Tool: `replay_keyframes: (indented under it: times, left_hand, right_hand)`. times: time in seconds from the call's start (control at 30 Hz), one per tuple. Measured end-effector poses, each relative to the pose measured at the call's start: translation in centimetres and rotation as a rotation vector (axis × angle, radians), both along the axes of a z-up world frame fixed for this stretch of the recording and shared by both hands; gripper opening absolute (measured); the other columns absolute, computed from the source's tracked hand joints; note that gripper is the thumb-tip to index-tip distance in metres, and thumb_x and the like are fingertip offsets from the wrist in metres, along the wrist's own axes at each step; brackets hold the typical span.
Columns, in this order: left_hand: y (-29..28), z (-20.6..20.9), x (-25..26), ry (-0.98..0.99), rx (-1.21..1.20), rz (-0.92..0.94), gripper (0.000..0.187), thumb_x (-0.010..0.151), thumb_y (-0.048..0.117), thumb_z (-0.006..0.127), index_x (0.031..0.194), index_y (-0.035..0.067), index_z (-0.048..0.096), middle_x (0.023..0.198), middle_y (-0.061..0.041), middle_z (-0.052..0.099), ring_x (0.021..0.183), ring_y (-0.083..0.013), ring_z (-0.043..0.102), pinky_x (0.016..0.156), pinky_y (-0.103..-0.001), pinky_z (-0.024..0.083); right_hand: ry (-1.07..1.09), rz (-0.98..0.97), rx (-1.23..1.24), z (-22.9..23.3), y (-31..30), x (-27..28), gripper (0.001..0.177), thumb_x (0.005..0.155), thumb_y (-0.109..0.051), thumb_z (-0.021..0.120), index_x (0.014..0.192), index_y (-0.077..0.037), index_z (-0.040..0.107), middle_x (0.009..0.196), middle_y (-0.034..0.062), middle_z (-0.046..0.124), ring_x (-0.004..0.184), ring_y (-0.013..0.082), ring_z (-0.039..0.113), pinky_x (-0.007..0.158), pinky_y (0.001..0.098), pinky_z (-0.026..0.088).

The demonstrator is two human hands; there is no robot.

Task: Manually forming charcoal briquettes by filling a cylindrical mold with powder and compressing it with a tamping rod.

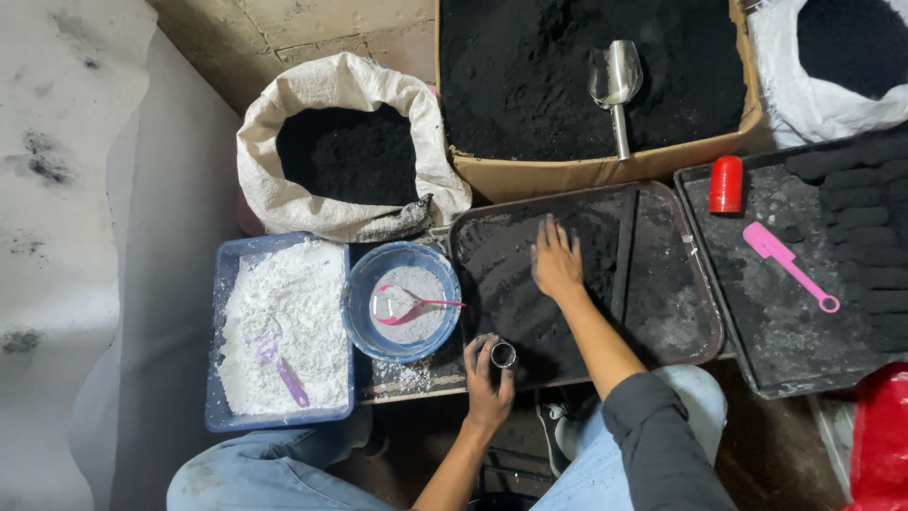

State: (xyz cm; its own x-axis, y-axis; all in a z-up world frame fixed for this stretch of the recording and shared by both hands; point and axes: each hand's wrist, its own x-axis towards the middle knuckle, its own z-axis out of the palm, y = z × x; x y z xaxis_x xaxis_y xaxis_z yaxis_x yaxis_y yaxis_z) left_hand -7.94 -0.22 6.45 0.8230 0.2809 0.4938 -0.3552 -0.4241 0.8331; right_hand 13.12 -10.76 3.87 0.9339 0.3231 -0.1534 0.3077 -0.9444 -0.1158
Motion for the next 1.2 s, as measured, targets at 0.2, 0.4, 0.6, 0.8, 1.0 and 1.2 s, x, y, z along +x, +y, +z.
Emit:
replay_keyframes:
  times: [0.2, 0.4, 0.6, 0.8, 1.0, 1.2]
  left_hand:
    - [-0.1, -0.2, -0.2, -0.012, -0.018, 0.021, 0.04, 0.08, 0.007, 0.049, 0.12, 0.005, 0.043, 0.112, -0.018, 0.045, 0.103, -0.031, 0.047, 0.093, -0.042, 0.038]
    - [0.3, -0.2, -0.2, -0.067, -0.011, 0.046, 0.039, 0.084, 0.007, 0.049, 0.122, 0.007, 0.041, 0.113, -0.019, 0.043, 0.105, -0.0311, 0.048, 0.094, -0.043, 0.04]
    - [0.1, 0.8, 0.4, -0.065, -0.03, 0.034, 0.036, 0.086, 0.012, 0.053, 0.12, 0.006, 0.043, 0.112, -0.018, 0.043, 0.104, -0.0309, 0.049, 0.092, -0.042, 0.042]
    - [0.1, -0.6, 1.6, -0.028, 0.041, 0.037, 0.038, 0.084, 0.013, 0.05, 0.121, 0.006, 0.043, 0.111, -0.018, 0.046, 0.102, -0.0318, 0.049, 0.09, -0.042, 0.04]
    - [-0.2, -3.4, 3.2, 0.034, 0.02, -0.026, 0.041, 0.076, 0.004, 0.055, 0.116, 0.002, 0.045, 0.11, -0.017, 0.046, 0.11, -0.0371, 0.046, 0.092, -0.046, 0.037]
    - [-1.4, -4.1, 6.7, 0.168, -0.176, -0.091, 0.047, 0.072, 0.003, 0.059, 0.114, -0.002, 0.039, 0.106, -0.023, 0.051, 0.106, -0.041, 0.049, 0.092, -0.048, 0.037]
  right_hand:
    - [-0.16, 0.31, 0.385, 3.0, 3.1, -4.4, 0.056, 0.09, -0.042, 0.026, 0.128, -0.003, 0.039, 0.135, 0.0183, 0.037, 0.128, 0.0341, 0.028, 0.092, 0.0518, 0.035]
    - [0.149, 0.445, 0.116, 3.6, 5.6, -5.8, 0.078, 0.08, -0.028, 0.054, 0.139, -0.006, 0.007, 0.147, 0.0101, 0.005, 0.134, 0.0247, 0.008, 0.103, 0.0478, 0.019]
    - [0.205, 0.087, -0.038, 6.5, 2.0, -1.8, 0.065, 0.089, -0.05, 0.013, 0.14, -0.012, -0.001, 0.146, 0.007, -0.007, 0.135, 0.0231, -0.003, 0.107, 0.044, 0.011]
    - [0.148, 0.073, 0.324, 3.8, -1.7, -1.4, 0.055, 0.089, -0.026, 0.038, 0.137, -0.005, 0.02, 0.146, 0.0084, 0.013, 0.135, 0.0228, 0.01, 0.096, 0.0516, 0.029]
    - [-0.172, -0.143, 0.214, 4.9, -5.0, -2.5, 0.063, 0.078, -0.039, 0.054, 0.131, -0.007, 0.039, 0.138, 0.0179, 0.031, 0.129, 0.0348, 0.026, 0.094, 0.0582, 0.032]
    - [-0.084, -0.173, 0.179, 1.9, -4.9, -2.6, 0.063, 0.08, -0.047, 0.05, 0.132, -0.014, 0.038, 0.138, 0.0188, 0.027, 0.129, 0.0383, 0.024, 0.096, 0.0598, 0.028]
